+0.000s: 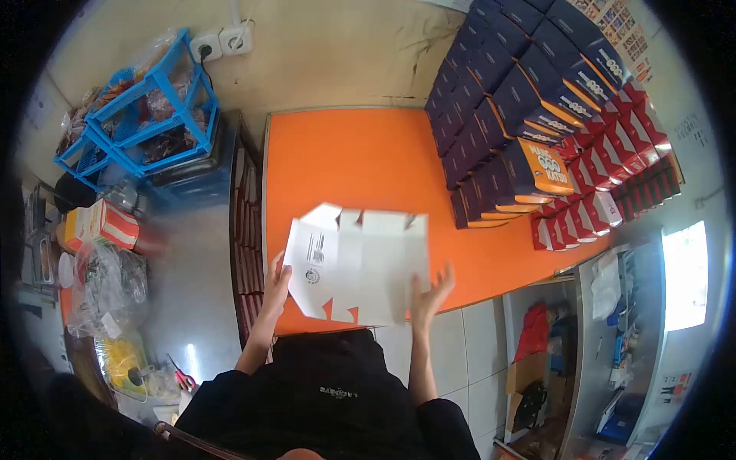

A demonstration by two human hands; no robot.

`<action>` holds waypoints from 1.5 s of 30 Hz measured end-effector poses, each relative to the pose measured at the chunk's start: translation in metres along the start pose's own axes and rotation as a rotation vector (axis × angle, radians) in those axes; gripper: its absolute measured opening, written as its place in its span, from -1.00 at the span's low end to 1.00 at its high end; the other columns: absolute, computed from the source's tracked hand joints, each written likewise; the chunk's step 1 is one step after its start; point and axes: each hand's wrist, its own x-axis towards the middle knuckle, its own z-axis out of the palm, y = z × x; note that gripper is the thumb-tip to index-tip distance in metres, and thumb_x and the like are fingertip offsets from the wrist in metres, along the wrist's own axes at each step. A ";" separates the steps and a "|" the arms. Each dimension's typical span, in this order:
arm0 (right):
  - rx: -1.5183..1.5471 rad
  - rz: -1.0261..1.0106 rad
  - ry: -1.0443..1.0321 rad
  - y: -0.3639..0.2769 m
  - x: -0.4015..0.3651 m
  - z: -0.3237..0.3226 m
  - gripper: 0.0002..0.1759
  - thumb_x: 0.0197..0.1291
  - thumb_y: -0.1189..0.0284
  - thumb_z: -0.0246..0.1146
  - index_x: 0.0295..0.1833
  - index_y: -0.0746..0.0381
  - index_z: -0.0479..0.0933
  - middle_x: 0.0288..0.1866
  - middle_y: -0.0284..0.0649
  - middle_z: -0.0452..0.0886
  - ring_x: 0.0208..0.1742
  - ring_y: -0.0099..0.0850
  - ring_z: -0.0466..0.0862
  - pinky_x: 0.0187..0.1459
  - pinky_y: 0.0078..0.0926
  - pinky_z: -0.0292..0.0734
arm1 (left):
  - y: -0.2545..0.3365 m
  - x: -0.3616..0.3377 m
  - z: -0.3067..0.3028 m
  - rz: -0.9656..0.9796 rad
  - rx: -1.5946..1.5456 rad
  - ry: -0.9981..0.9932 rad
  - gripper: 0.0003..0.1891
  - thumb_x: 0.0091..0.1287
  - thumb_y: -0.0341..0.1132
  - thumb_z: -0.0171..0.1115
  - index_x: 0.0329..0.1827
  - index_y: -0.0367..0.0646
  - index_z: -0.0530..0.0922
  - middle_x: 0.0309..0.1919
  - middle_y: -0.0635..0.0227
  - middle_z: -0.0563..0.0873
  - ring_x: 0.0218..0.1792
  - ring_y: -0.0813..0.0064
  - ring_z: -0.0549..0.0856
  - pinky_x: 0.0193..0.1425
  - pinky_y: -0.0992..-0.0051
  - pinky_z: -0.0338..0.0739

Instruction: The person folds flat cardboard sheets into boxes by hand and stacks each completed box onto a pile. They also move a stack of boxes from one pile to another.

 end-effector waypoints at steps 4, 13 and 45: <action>-0.270 -0.542 -0.832 -0.045 -0.055 0.038 -0.38 -0.02 0.48 0.30 0.22 0.21 0.29 0.15 -0.08 0.37 0.23 -0.15 0.33 0.19 -0.26 0.28 | 0.015 -0.004 0.010 -0.305 -0.271 -0.006 -0.52 0.36 -0.31 0.02 0.32 -0.10 0.16 -0.02 0.23 0.50 -0.05 0.48 0.53 0.03 0.50 0.41; -0.333 -0.821 -0.849 -0.004 -0.077 0.085 -0.60 -0.11 0.40 0.32 -0.04 0.04 0.53 -0.25 -0.35 0.49 -0.26 -0.42 0.56 -0.31 -0.43 0.48 | 0.036 -0.042 -0.017 0.536 1.262 -0.519 -0.40 0.01 -0.40 0.27 0.21 -0.08 0.38 0.22 0.25 0.37 0.36 0.19 0.18 0.35 0.22 0.18; -0.358 -0.473 -1.156 0.002 -0.048 0.070 -0.65 -0.10 0.45 0.30 -0.09 0.03 0.59 -0.28 -0.21 0.57 -0.19 -0.19 0.58 -0.16 -0.28 0.47 | -0.016 0.042 -0.039 -0.018 0.656 -0.923 -0.59 0.07 -0.04 0.36 -0.19 -0.20 0.60 -0.38 0.22 0.69 -0.34 0.42 0.67 -0.23 0.44 0.51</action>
